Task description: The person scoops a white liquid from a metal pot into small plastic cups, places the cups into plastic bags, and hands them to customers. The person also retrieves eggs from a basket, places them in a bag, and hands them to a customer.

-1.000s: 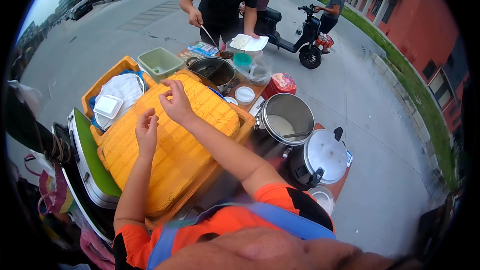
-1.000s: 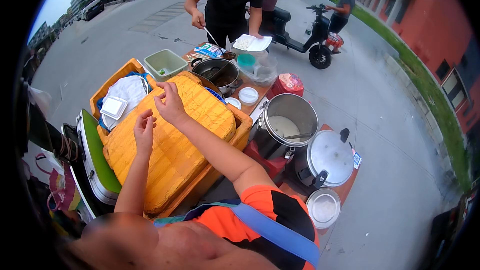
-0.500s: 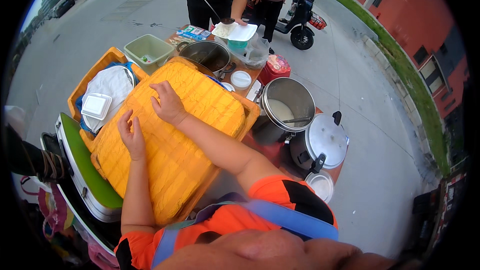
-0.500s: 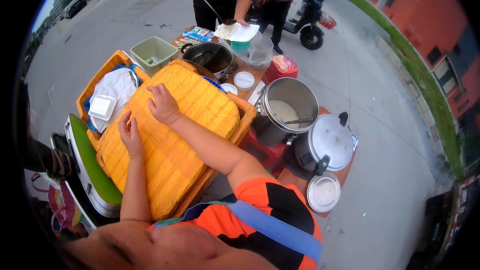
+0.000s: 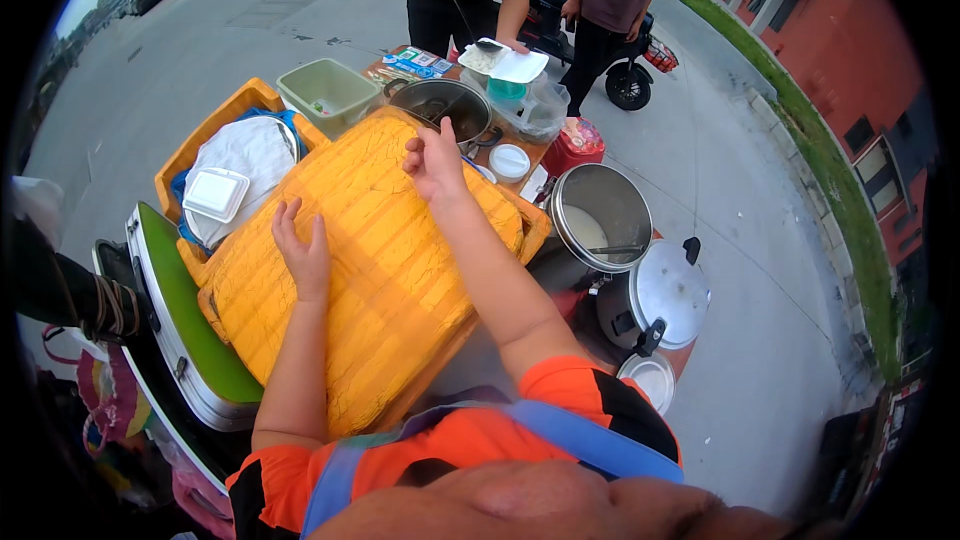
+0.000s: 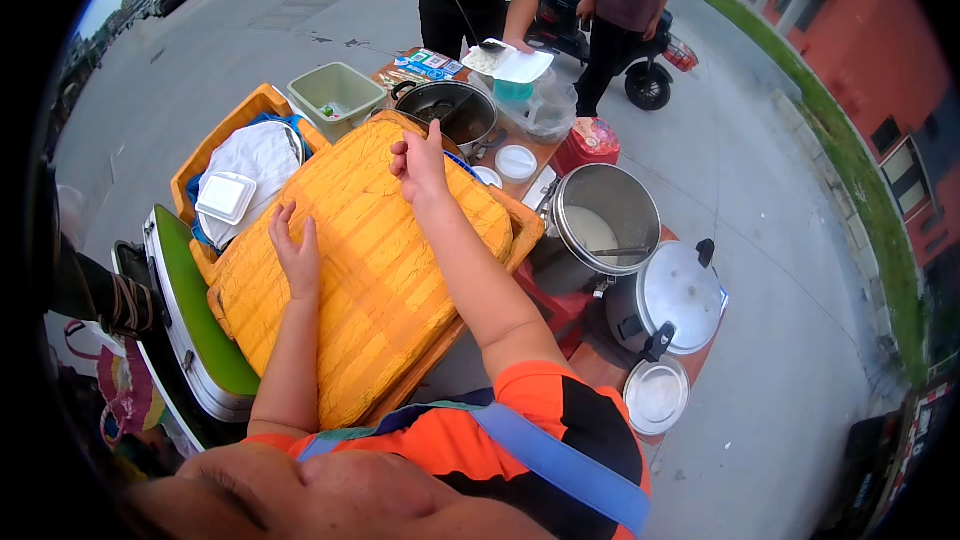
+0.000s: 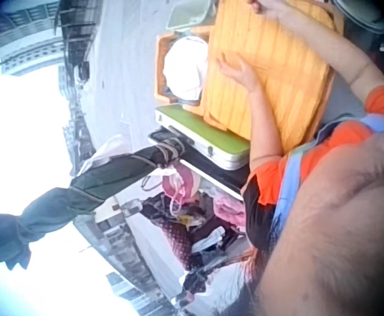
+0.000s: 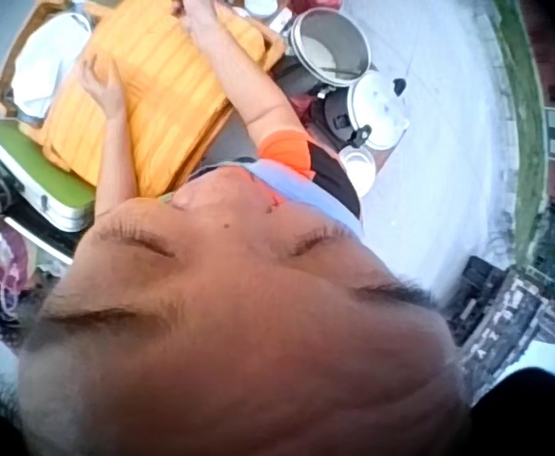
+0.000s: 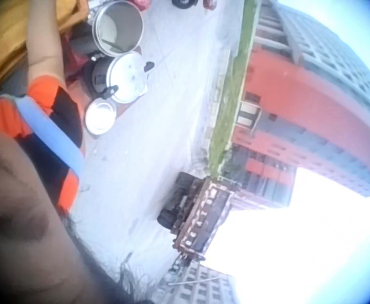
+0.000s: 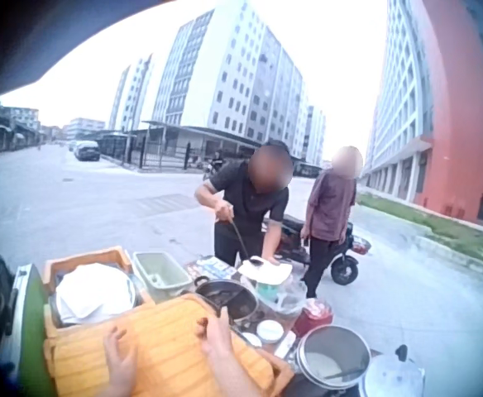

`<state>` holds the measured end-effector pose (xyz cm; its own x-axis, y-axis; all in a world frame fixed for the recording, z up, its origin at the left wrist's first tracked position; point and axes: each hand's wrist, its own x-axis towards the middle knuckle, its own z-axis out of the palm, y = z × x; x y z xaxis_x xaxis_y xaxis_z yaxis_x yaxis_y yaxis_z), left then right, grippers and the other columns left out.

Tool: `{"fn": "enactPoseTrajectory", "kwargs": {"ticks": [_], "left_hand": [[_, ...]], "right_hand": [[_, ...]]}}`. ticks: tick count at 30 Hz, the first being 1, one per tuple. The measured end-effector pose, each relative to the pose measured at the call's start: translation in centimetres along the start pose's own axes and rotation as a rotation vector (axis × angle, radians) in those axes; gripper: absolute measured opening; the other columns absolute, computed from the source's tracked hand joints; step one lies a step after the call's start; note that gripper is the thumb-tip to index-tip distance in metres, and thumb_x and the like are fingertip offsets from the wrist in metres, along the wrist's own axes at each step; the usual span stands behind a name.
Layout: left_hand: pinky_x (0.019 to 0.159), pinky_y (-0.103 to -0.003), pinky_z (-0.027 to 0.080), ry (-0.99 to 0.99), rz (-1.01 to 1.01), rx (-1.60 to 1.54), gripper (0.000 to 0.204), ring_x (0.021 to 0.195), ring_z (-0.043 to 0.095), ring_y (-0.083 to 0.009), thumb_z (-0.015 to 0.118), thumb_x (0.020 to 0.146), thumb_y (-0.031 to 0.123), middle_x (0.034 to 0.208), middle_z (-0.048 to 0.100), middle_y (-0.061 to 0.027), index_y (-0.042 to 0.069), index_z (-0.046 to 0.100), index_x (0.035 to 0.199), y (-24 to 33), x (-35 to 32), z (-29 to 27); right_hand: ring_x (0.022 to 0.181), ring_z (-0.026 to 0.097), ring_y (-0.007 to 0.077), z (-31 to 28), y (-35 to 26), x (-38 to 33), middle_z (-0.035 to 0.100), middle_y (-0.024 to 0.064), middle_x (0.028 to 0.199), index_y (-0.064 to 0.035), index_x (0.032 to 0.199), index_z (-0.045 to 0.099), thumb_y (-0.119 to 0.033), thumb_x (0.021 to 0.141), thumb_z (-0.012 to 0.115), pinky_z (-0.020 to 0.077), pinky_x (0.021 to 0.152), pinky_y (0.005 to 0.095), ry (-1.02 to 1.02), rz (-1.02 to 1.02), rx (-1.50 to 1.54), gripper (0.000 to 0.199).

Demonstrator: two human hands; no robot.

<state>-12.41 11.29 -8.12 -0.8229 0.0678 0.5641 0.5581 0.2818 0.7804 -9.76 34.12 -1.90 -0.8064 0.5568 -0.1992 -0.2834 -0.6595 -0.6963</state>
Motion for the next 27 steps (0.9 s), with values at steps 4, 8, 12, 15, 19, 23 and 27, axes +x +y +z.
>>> {"fn": "enactPoseTrajectory", "kwargs": {"ticks": [4, 8, 12, 15, 19, 23, 27], "left_hand": [[0.108, -0.042, 0.027, -0.001, 0.028, -0.01, 0.038, 0.131, 0.032, -0.0334, 0.062, 0.087, 0.012, 0.137, 0.036, -0.0193, 0.003, 0.052, 0.122, -0.5, 0.1, -0.1], [0.109, -0.041, 0.027, -0.01, 0.003, -0.002, 0.038, 0.131, 0.032, -0.0324, 0.061, 0.087, 0.013, 0.137, 0.036, -0.0185, 0.003, 0.051, 0.123, -0.5, 0.4, -0.2], [0.109, -0.04, 0.026, -0.051, -0.014, -0.049, 0.038, 0.132, 0.033, -0.0304, 0.06, 0.088, 0.011, 0.135, 0.039, -0.0161, 0.003, 0.051, 0.124, 0.1, -0.2, 1.2], [0.11, -0.04, 0.026, -0.025, -0.049, 0.002, 0.038, 0.132, 0.033, -0.0298, 0.059, 0.088, 0.01, 0.134, 0.041, -0.0148, 0.003, 0.05, 0.125, -0.3, -0.3, -0.3], [0.11, -0.039, 0.026, -0.052, -0.054, -0.05, 0.038, 0.131, 0.034, -0.0287, 0.059, 0.088, 0.009, 0.133, 0.043, -0.0134, 0.002, 0.05, 0.124, 0.1, -0.2, -0.2], [0.11, -0.039, 0.026, -0.064, -0.064, -0.058, 0.038, 0.131, 0.034, -0.0292, 0.059, 0.088, 0.008, 0.133, 0.043, -0.0152, 0.002, 0.05, 0.124, 0.3, -0.3, -0.1], [0.109, -0.041, 0.027, -0.079, -0.063, -0.07, 0.039, 0.131, 0.033, -0.0319, 0.061, 0.085, 0.007, 0.134, 0.04, -0.0184, 0.002, 0.05, 0.123, -0.4, -0.1, -0.4]], "right_hand": [[0.047, 0.038, 0.0081, -1.9, -5.5, 7.4, 0.047, 0.0016, 0.066, -0.0327, 0.15, -0.002, -0.008, 0.089, 0.051, 0.033, 0.046, 0.0259, 0.044, -0.028, -0.132, 0.084], [0.05, 0.04, 0.0112, -3.1, -7.6, 11.7, 0.05, 0.0029, 0.07, -0.0303, 0.151, 0.0, -0.008, 0.086, 0.051, 0.0348, 0.045, 0.0271, 0.21, -0.045, -0.562, 0.085], [0.077, 0.06, 0.0275, -10.3, -5.8, 16.3, 0.062, 0.0161, 0.099, -0.0246, 0.151, 0.007, -0.011, 0.08, 0.053, 0.0479, 0.065, 0.0378, 0.406, -0.371, -1.117, 0.086], [0.113, 0.056, 0.0381, -6.1, -3.5, 13.7, 0.055, 0.0266, 0.125, -0.0202, 0.151, 0.012, -0.016, 0.075, 0.055, 0.0432, 0.095, 0.0391, 0.355, -0.325, -1.42, 0.087], [0.112, 0.056, 0.0376, -4.9, -4.2, 12.5, 0.057, 0.0253, 0.123, -0.0205, 0.151, 0.011, -0.017, 0.075, 0.056, 0.0434, 0.096, 0.04, 0.353, -0.199, -1.428, 0.088], [0.112, 0.056, 0.0373, -5.6, -4.3, 12.7, 0.057, 0.0245, 0.122, -0.0209, 0.151, 0.009, -0.017, 0.076, 0.056, 0.0434, 0.096, 0.0409, 0.386, -0.177, -1.453, 0.089], [0.114, 0.055, 0.0373, -4.9, -4.5, 12.6, 0.056, 0.0239, 0.125, -0.0202, 0.151, 0.009, -0.018, 0.077, 0.056, 0.0428, 0.097, 0.042, 0.398, -0.105, -1.499, 0.088]]}}
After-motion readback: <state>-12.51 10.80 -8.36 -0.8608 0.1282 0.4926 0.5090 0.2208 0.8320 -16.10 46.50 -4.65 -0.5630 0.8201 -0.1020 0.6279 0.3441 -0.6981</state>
